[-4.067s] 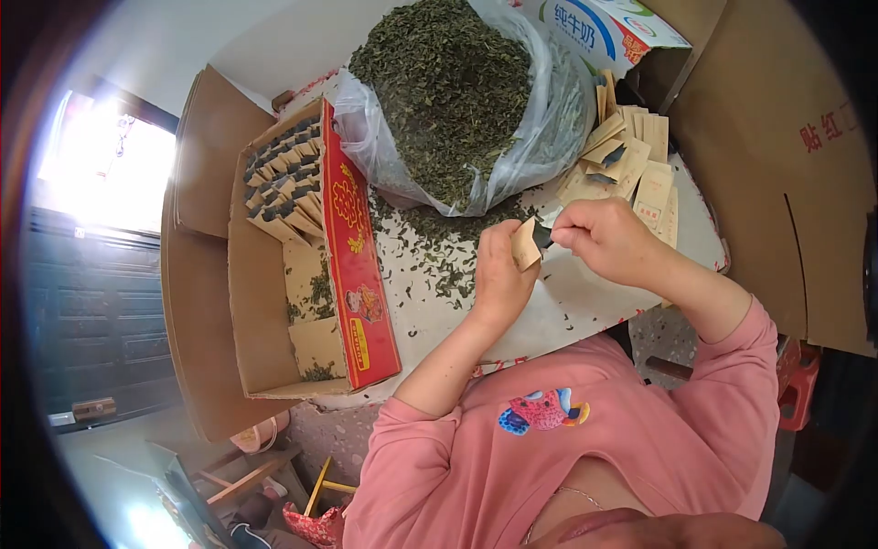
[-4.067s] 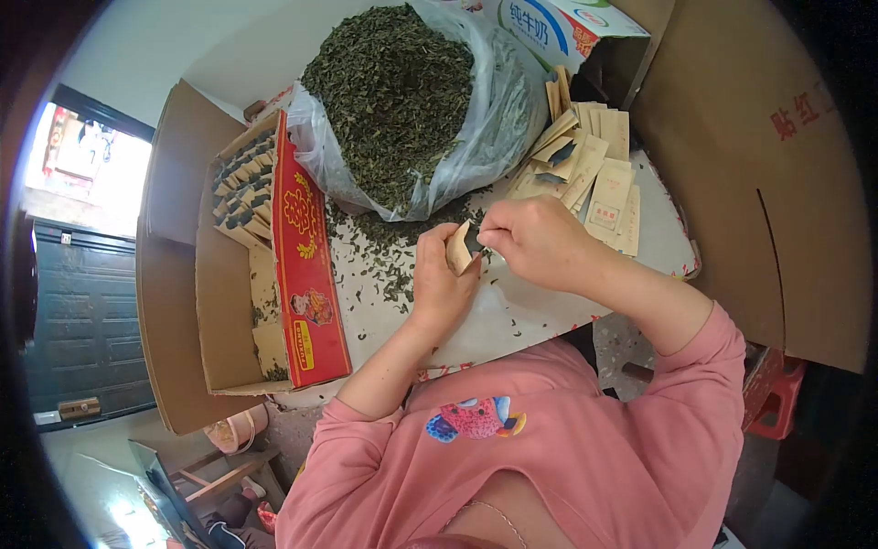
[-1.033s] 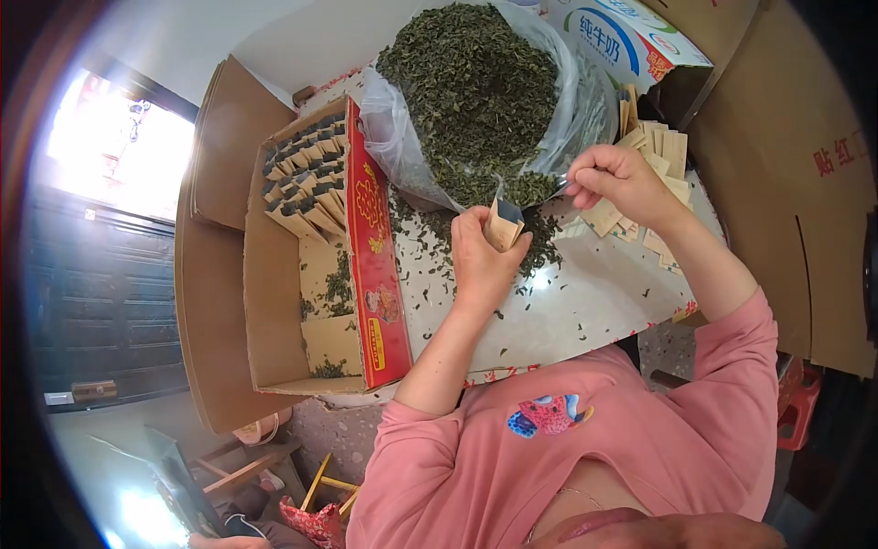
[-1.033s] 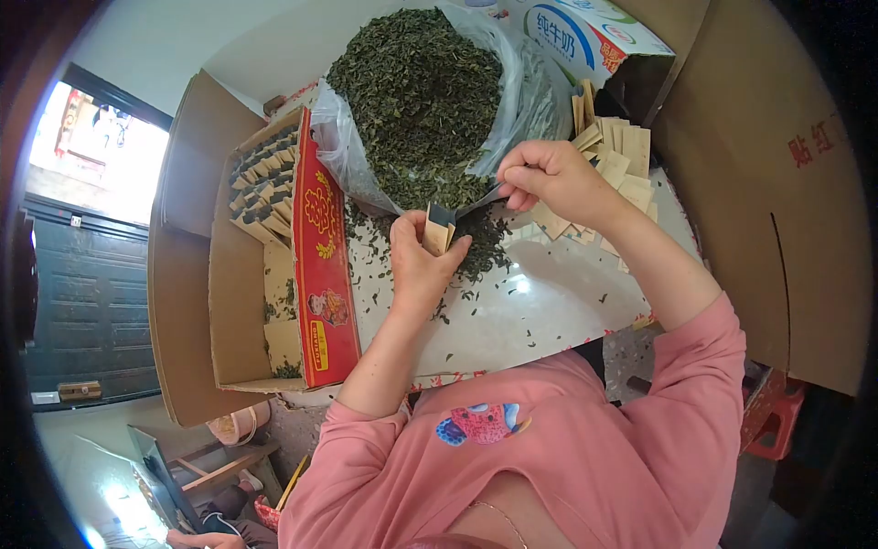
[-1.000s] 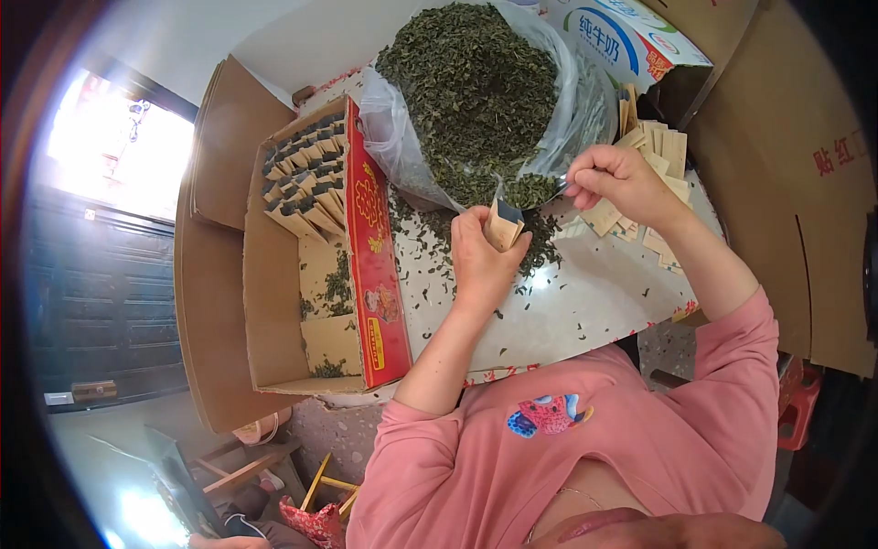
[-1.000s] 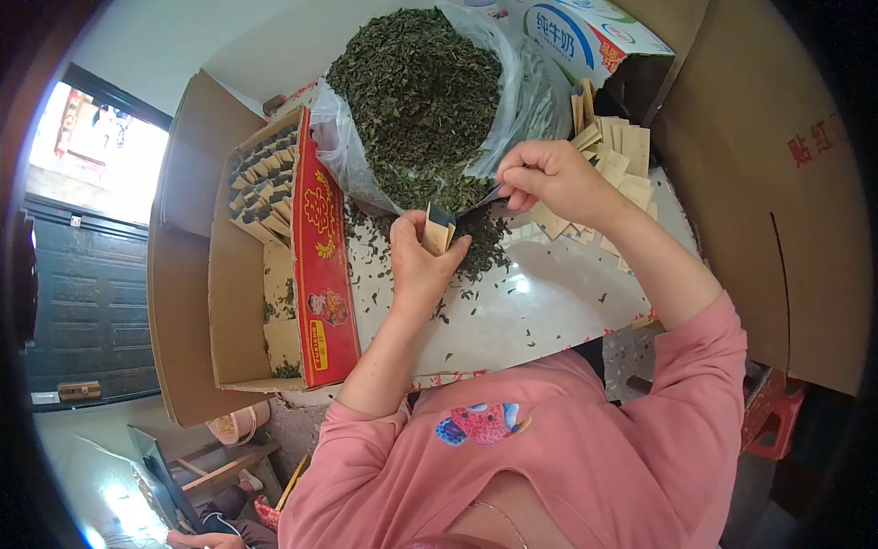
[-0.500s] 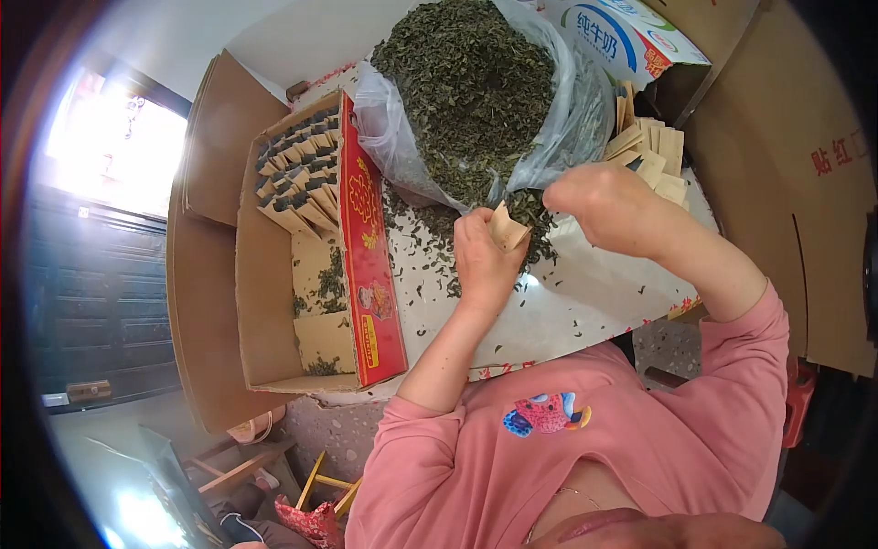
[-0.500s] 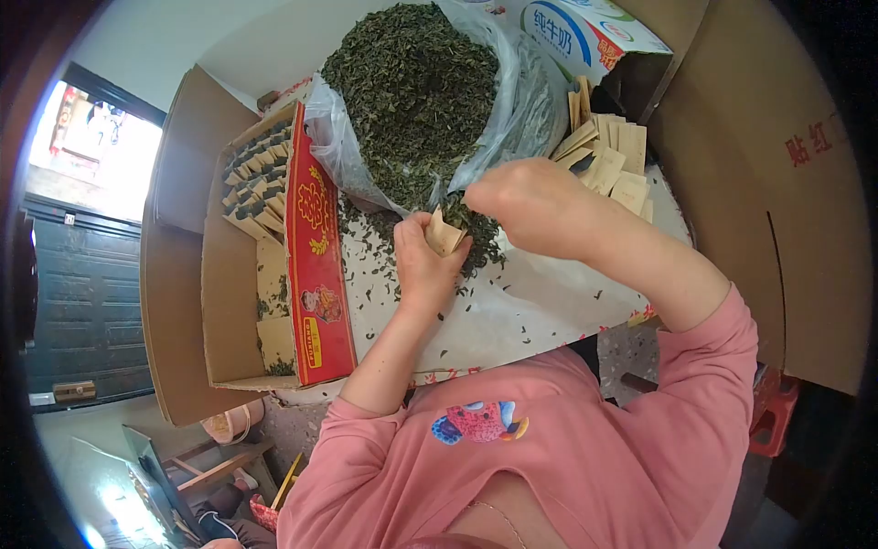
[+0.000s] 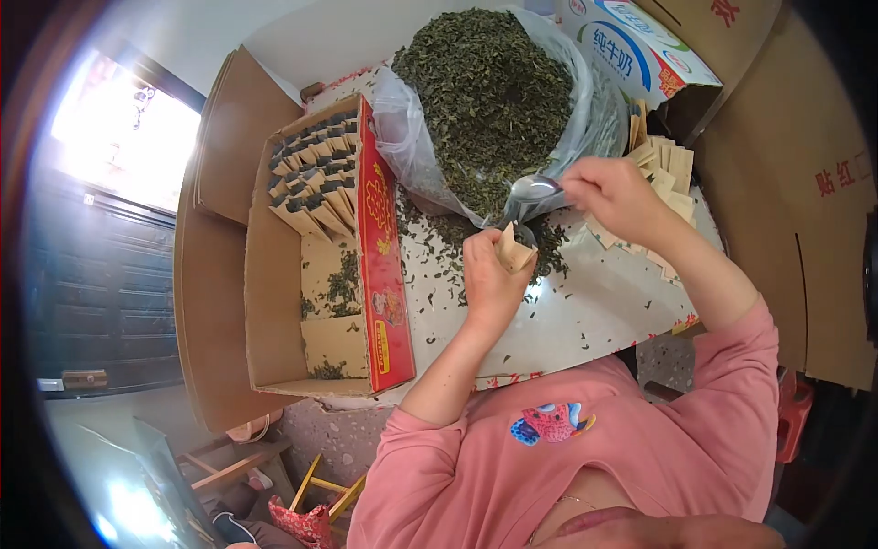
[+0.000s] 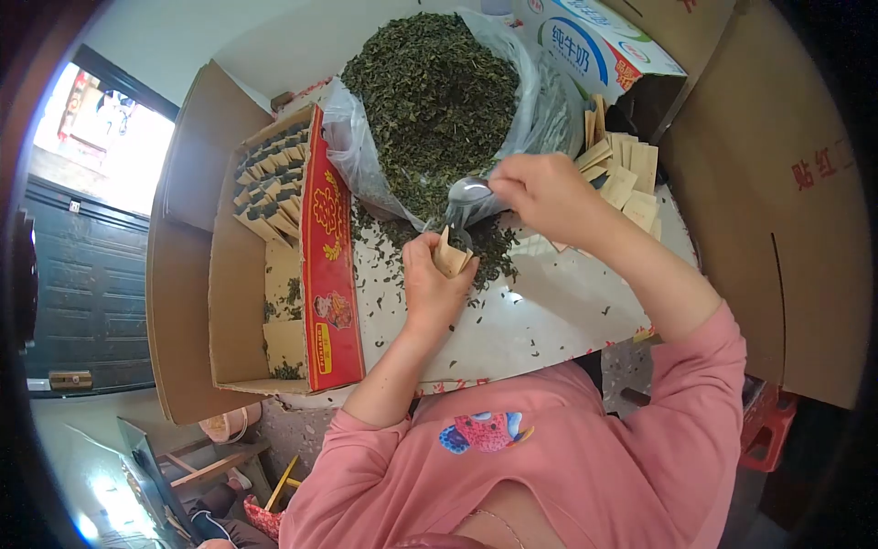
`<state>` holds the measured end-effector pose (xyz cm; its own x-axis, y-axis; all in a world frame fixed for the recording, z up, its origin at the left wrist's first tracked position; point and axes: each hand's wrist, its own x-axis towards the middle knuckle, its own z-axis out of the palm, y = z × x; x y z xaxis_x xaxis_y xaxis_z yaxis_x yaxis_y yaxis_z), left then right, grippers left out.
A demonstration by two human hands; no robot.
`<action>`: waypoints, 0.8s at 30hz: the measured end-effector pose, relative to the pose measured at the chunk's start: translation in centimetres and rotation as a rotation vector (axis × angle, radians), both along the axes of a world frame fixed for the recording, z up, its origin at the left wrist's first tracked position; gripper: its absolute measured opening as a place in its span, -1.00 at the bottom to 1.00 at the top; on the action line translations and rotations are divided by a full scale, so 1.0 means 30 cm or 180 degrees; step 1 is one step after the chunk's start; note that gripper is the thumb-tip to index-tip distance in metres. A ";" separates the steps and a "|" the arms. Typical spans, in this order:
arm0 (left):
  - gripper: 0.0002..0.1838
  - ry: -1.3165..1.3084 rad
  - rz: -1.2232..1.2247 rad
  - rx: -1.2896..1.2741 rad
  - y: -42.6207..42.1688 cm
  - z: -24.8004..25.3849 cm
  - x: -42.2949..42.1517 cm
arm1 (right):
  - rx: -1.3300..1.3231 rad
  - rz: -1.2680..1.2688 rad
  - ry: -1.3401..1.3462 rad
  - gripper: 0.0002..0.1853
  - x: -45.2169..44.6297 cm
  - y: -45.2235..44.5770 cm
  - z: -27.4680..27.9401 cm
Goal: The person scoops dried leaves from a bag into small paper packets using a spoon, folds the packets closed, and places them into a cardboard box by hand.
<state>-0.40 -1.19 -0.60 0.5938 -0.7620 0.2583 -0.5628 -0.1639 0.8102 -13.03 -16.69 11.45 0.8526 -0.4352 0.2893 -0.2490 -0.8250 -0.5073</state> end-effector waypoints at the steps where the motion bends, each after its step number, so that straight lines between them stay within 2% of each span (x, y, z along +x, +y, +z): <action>1: -0.47 0.0010 -0.0018 0.0009 0.005 -0.001 -0.001 | 0.1337 -0.0339 -0.0044 -0.88 0.029 -0.004 -0.016; 2: -0.47 0.0008 -0.0011 0.0012 0.009 0.000 -0.002 | 0.2679 -0.0676 -0.0082 -0.85 0.059 -0.003 -0.034; 3: -0.47 0.0015 -0.0031 0.0005 0.013 0.001 -0.005 | 0.2687 -0.0670 -0.0077 -0.85 0.094 0.004 -0.052; 5: -0.47 0.0012 -0.0048 0.0000 0.020 0.000 -0.009 | 0.3694 -0.0754 -0.0089 -0.81 0.170 0.023 -0.088; 6: -0.47 0.0009 -0.0062 0.0030 0.024 -0.001 -0.010 | 0.3698 -0.0750 -0.0098 -0.81 0.204 0.029 -0.106; 8: -0.47 -0.0010 -0.0080 0.0061 0.029 0.000 -0.005 | 0.4424 -0.0825 -0.0242 -0.80 0.263 0.033 -0.139; 12: -0.47 0.0119 -0.0072 0.0118 0.037 0.000 0.006 | 0.4884 -0.0993 -0.0641 -0.79 0.334 -0.023 -0.187; 15: -0.48 0.0174 -0.0041 0.0123 0.037 -0.002 0.010 | 0.4889 -0.1195 -0.0998 -0.79 0.340 -0.069 -0.190; 21: -0.48 0.0271 -0.0040 0.0107 0.031 0.002 0.014 | 0.4643 -0.1617 -0.1180 -0.82 0.225 -0.132 -0.146; 24: -0.46 0.0283 -0.0078 0.0121 0.023 0.014 0.011 | 0.4196 -0.1649 -0.1072 -0.81 0.160 -0.124 -0.103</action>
<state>-0.06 -0.49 -0.18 0.5942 -0.7848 0.1760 -0.4932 -0.1827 0.8505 -8.22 -20.41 8.35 0.4946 -0.7691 -0.4048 -0.0867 0.4197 -0.9035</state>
